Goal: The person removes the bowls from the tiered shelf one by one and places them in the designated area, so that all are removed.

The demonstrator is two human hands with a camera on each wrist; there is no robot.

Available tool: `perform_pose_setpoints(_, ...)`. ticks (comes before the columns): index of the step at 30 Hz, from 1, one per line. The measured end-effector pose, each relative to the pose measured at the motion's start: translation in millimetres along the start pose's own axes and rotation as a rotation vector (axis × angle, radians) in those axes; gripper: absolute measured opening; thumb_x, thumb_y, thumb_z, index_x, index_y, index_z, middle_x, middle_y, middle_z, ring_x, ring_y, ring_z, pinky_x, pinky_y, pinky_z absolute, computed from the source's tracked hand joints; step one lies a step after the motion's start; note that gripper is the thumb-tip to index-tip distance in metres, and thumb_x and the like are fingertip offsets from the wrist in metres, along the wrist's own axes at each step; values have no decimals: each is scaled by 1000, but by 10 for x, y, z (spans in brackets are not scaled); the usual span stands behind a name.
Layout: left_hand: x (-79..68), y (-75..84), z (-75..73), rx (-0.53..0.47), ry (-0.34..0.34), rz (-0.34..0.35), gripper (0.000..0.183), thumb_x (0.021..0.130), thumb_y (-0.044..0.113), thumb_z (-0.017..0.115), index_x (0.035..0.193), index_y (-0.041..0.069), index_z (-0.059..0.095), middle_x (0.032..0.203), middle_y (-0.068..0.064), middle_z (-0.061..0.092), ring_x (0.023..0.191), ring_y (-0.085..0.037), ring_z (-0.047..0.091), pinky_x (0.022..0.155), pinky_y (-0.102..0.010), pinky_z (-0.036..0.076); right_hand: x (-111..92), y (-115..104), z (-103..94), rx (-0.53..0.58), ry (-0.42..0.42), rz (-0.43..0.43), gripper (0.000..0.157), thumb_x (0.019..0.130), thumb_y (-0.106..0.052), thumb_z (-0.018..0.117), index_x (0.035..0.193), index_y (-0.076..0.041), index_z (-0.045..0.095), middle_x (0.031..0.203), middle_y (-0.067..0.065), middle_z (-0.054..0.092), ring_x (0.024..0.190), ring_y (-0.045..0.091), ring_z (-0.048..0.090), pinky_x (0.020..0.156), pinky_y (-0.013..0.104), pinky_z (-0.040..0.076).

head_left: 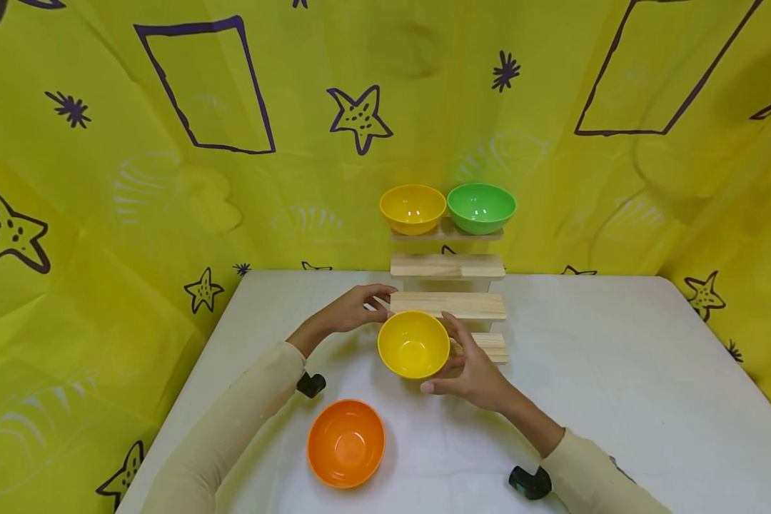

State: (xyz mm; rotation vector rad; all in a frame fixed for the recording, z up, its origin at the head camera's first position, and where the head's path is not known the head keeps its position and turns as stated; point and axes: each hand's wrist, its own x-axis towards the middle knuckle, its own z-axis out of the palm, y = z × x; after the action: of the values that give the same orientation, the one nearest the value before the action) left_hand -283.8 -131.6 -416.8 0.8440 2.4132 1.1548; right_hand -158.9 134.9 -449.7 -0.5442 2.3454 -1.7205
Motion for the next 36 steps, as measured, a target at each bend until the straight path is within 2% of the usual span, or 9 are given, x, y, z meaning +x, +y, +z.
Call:
perform_pose_setpoints(7, 4, -14, 8, 7, 8, 9, 52, 96, 15, 68, 145, 4, 51, 130, -19, 60, 109, -27, 65, 93, -37, 55, 41, 9, 59, -19, 14, 12, 115, 77, -30, 89, 161, -19, 11, 160, 20, 27, 96, 26, 64, 81, 29, 58)
perform_pose_setpoints(15, -7, -21, 9, -4, 10, 5, 53, 96, 15, 69, 145, 5, 51, 132, -18, 60, 111, -28, 65, 93, -37, 55, 79, 12, 108, -7, 32, 0, 117, 75, -29, 91, 161, -17, 12, 155, 15, 35, 126, 33, 53, 102, 44, 49)
perform_pose_setpoints(18, -3, -20, 9, -2, 9, 8, 53, 96, 16, 69, 145, 5, 51, 131, -19, 60, 111, -28, 65, 93, -37, 55, 87, 10, 114, -8, 31, -10, 115, 75, -31, 90, 160, -16, 14, 154, 15, 36, 125, 33, 53, 102, 46, 48)
perform_pose_setpoints(24, -2, -19, -1, 3, 4, 5, 53, 96, 16, 68, 145, 4, 51, 132, -19, 59, 111, -28, 65, 94, -37, 55, 95, 8, 116, 5, 23, -26, 110, 76, -29, 89, 159, -14, 18, 152, 17, 38, 118, 32, 56, 95, 40, 50)
perform_pose_setpoints(33, 11, -20, -1, 8, 3, -5, 55, 96, 21, 70, 146, 7, 51, 132, -17, 59, 111, -27, 65, 93, -36, 56, 72, 6, 106, 14, 29, -49, 105, 77, -26, 89, 157, -15, 21, 152, 16, 37, 124, 36, 54, 101, 44, 52)
perform_pose_setpoints(36, 15, -23, -1, 8, 1, -4, 57, 96, 23, 70, 146, 7, 50, 132, -17, 59, 112, -27, 65, 93, -37, 55, 42, 11, 88, 32, 22, -71, 104, 76, -22, 90, 156, -17, 22, 152, 14, 36, 126, 37, 52, 102, 40, 51)
